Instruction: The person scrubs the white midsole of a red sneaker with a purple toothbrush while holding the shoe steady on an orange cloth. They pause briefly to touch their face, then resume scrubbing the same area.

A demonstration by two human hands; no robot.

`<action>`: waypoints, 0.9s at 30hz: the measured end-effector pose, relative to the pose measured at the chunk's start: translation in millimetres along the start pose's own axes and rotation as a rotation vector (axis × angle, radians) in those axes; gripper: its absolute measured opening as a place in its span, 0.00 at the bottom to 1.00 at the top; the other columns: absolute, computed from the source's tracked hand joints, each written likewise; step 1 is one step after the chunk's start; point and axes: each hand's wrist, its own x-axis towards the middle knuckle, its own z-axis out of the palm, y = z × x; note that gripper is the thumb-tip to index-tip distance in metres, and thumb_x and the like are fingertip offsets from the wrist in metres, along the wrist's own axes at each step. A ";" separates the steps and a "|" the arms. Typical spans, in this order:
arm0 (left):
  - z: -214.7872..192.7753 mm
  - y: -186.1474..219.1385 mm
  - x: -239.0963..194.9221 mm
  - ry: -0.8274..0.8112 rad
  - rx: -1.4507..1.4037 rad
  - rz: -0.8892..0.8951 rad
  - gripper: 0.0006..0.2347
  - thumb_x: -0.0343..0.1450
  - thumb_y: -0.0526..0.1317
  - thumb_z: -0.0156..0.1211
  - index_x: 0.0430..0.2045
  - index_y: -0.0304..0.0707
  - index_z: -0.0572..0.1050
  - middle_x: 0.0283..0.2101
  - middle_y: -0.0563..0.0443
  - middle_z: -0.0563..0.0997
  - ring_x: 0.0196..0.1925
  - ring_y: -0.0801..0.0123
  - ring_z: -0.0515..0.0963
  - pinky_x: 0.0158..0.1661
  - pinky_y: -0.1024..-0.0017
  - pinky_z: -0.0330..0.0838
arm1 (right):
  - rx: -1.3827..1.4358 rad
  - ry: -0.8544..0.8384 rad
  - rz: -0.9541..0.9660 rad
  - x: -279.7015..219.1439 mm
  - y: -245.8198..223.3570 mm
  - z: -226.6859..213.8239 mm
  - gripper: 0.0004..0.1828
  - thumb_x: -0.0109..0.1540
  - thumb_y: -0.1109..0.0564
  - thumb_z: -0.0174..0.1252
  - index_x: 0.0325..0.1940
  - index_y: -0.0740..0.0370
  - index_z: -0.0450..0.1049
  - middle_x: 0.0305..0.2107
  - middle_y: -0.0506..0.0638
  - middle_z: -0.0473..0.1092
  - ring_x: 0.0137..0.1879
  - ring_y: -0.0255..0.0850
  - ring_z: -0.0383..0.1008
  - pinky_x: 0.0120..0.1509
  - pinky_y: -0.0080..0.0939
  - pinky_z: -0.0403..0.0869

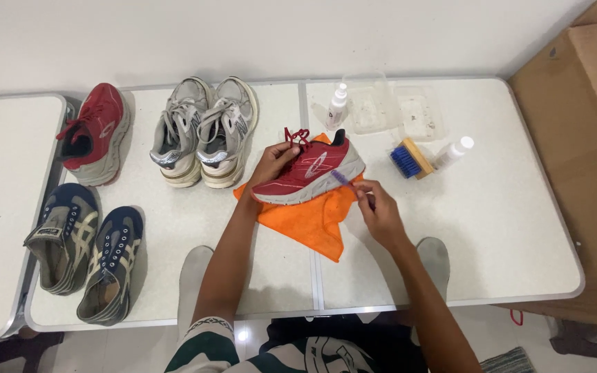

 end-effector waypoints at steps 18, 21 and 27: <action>-16.1 -28.2 12.2 -0.034 -0.050 -0.002 0.11 0.69 0.38 0.71 0.42 0.34 0.81 0.34 0.53 0.82 0.38 0.77 0.78 0.44 0.76 0.73 | 0.090 0.128 -0.110 -2.9 -30.7 18.7 0.07 0.68 0.61 0.56 0.45 0.62 0.79 0.32 0.58 0.78 0.36 0.53 0.79 0.42 0.48 0.76; -16.9 -30.5 10.5 -0.032 -0.039 0.007 0.11 0.69 0.39 0.71 0.42 0.33 0.81 0.34 0.53 0.83 0.38 0.77 0.78 0.44 0.75 0.74 | 0.035 0.245 -0.004 0.3 -21.1 8.8 0.06 0.70 0.61 0.54 0.45 0.62 0.77 0.24 0.58 0.70 0.29 0.42 0.67 0.36 0.47 0.70; -17.6 -31.3 13.3 -0.026 -0.024 -0.001 0.12 0.69 0.40 0.71 0.43 0.32 0.80 0.35 0.52 0.83 0.38 0.76 0.78 0.44 0.74 0.74 | 0.092 0.139 -0.047 -7.1 -32.7 23.0 0.07 0.69 0.61 0.54 0.43 0.60 0.79 0.25 0.54 0.74 0.26 0.44 0.71 0.34 0.43 0.73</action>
